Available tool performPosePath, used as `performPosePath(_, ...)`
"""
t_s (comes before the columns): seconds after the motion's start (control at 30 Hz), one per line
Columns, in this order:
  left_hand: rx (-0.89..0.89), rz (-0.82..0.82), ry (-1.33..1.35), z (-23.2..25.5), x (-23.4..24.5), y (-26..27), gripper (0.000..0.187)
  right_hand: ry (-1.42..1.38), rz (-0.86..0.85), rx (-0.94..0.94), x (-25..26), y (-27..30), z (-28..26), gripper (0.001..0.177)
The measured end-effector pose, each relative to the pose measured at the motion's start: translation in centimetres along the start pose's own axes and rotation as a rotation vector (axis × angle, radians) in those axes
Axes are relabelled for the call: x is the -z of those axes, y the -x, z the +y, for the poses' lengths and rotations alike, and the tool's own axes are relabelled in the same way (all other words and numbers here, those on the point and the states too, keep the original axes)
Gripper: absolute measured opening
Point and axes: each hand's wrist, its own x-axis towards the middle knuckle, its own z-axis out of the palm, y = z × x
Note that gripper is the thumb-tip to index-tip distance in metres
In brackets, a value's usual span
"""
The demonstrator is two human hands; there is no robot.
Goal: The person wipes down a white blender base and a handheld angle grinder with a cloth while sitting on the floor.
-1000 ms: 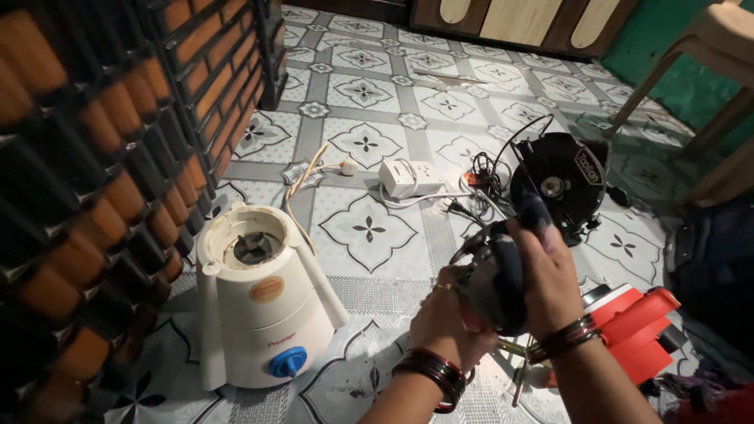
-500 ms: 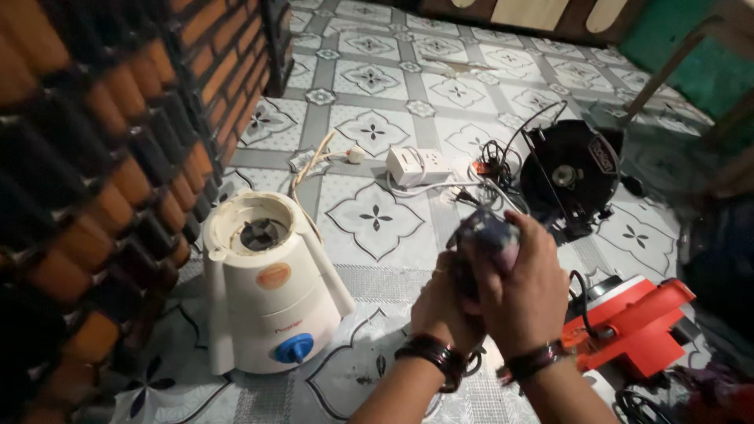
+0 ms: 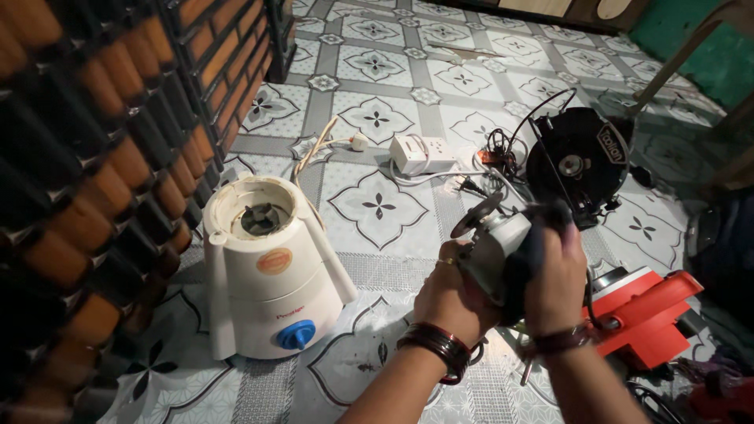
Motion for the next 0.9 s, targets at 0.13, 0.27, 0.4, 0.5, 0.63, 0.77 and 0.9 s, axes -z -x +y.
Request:
performPosePath(0.13,0.097,-0.030,0.247,-0.5,-0.1,-0.1,0.055,0.054,0.077,-0.022,0.0,4.1,-7.2,0.060)
performPosePath(0.27,-0.034,0.006,0.116,-1.6,-0.4,-0.7,0.049,0.350,0.124,0.312,0.6,2.8,-10.5,0.066)
performPosePath(0.4,-0.025,0.003,-0.037,-0.6,-0.1,-0.9,0.059,-0.020,-0.118,-0.299,0.4,-0.5,-7.0,0.054)
performPosePath(0.5,0.014,-0.048,-0.066,0.0,0.6,-1.0,0.068,-0.564,-0.261,-0.639,-0.4,-4.0,-1.0,0.042)
performPosePath(0.63,0.042,-0.058,-0.063,0.2,0.6,-0.7,0.074,-0.892,-0.325,-1.012,-1.9,-4.0,6.8,0.036)
performPosePath(0.77,0.080,-0.067,-0.048,0.2,-0.2,-0.7,0.075,-0.917,-0.170,-0.981,-2.8,-0.7,10.7,0.042)
performPosePath(0.9,0.023,-0.061,-0.042,-0.7,-1.4,0.0,0.062,-0.020,0.037,-0.120,-0.5,5.0,6.0,0.044)
